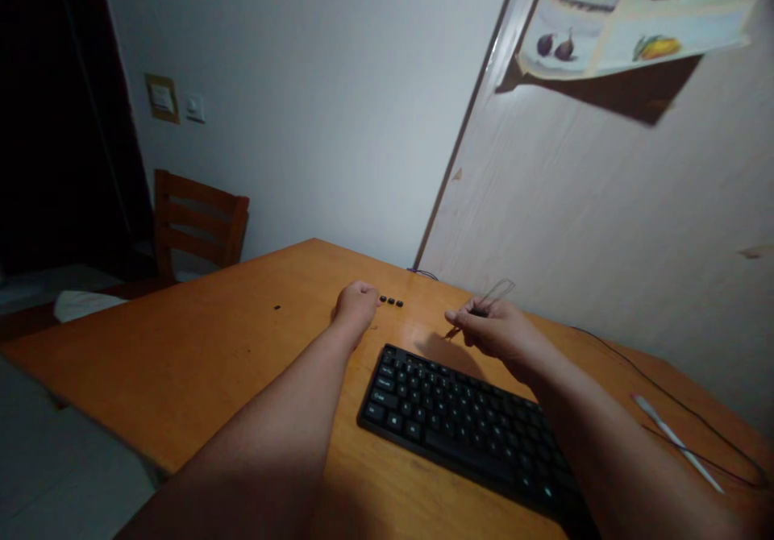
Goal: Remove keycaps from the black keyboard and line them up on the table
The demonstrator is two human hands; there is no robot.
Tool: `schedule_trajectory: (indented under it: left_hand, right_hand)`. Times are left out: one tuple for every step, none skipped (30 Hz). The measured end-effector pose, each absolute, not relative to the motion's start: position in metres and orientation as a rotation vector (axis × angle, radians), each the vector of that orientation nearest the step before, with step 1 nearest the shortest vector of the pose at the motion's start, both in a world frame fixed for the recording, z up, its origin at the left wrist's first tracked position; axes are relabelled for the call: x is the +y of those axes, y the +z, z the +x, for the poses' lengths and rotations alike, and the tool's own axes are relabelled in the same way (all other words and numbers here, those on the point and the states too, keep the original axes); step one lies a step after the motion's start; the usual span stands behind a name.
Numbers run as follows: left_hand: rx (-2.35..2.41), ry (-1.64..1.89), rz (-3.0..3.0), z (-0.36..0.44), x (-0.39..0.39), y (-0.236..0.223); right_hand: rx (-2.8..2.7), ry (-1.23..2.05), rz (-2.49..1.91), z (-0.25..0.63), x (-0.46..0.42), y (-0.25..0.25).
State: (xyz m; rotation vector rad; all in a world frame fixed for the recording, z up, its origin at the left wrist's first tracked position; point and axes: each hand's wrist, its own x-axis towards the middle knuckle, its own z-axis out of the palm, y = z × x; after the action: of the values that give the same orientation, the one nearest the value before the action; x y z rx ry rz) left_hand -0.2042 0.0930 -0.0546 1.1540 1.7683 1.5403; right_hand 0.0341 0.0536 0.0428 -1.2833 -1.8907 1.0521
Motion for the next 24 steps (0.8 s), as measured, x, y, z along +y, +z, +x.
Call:
schedule_trajectory:
  left_hand:
    - [1.766,1.564,1.151,-0.203,0.093,-0.054]
    - [1.761,1.585,1.147,-0.203,0.093,-0.054]
    - [1.751,1.6,1.145,-0.202,0.093,-0.054]
    - [1.736,1.605,1.146,-0.201,0.093,-0.054]
    - [1.717,1.605,1.151,-0.2,0.093,-0.055]
    - [1.696,1.605,1.16,-0.199,0.093,-0.055]
    - [1.673,1.605,1.172,-0.199,0.093,-0.055]
    - [1.651,1.605,1.187,-0.198,0.093,-0.055]
    - [1.633,1.604,1.2,-0.197,0.093,-0.055]
    - [1.619,1.601,1.211,-0.196,0.093,-0.054]
    - [1.607,1.595,1.222,-0.195,0.093,-0.054]
    - [1.6,1.589,1.229,-0.193,0.092,-0.052]
    - [1.595,1.584,1.234,-0.192,0.091,-0.051]
    - [1.587,1.579,1.238,-0.19,0.09,-0.05]
    - [1.577,1.577,1.242,-0.189,0.089,-0.049]
    - [1.564,1.576,1.246,-0.187,0.088,-0.048]
    - [1.552,1.575,1.252,-0.186,0.088,-0.048]
    - [1.542,1.572,1.259,-0.185,0.087,-0.048]
    - [1.537,1.565,1.267,-0.184,0.087,-0.048]
    - [1.538,1.556,1.274,-0.184,0.087,-0.048]
    - [1.542,1.547,1.278,-0.183,0.087,-0.048]
    - [1.545,1.537,1.281,-0.183,0.087,-0.048]
    - [1.547,1.529,1.282,-0.183,0.087,-0.049]
    - [1.546,1.525,1.283,-0.183,0.087,-0.048]
  right_hand:
    - [-1.898,1.044,-1.281,0.035,0.049,0.042]
    - [-1.907,1.031,-1.286,0.035,0.046,0.04]
    - [-1.92,1.017,-1.296,0.034,0.043,0.038]
    - [-1.936,1.004,-1.307,0.033,0.041,0.036]
    - [-1.953,0.993,-1.314,0.031,0.04,0.033]
    - [-1.97,0.984,-1.315,0.029,0.039,0.031]
    - [-1.984,0.978,-1.313,0.028,0.039,0.029]
    - [-1.992,0.97,-1.309,0.027,0.039,0.027]
    - [-1.997,0.96,-1.308,0.025,0.04,0.025]
    - [-2.002,0.949,-1.306,0.025,0.04,0.023]
    - [-2.006,0.94,-1.305,0.024,0.04,0.021]
    - [-2.008,0.931,-1.303,0.023,0.041,0.02]
    - [-2.009,0.923,-1.301,0.023,0.041,0.018]
    - [-2.011,0.915,-1.299,0.022,0.041,0.017]
    - [-2.013,0.906,-1.297,0.022,0.041,0.015]
    - [-2.016,0.892,-1.296,0.022,0.041,0.014]
    - [-2.021,0.878,-1.295,0.021,0.041,0.012]
    - [-2.027,0.863,-1.293,0.021,0.042,0.011]
    - [-2.033,0.851,-1.292,0.02,0.042,0.009]
    - [-2.036,0.843,-1.293,0.02,0.042,0.007]
    - [-2.041,0.836,-1.296,0.02,0.043,0.005]
    - [-2.045,0.824,-1.298,0.019,0.043,0.004]
    - [-2.05,0.806,-1.297,0.019,0.044,0.002]
    - [-2.06,0.783,-1.29,0.019,0.044,0.001]
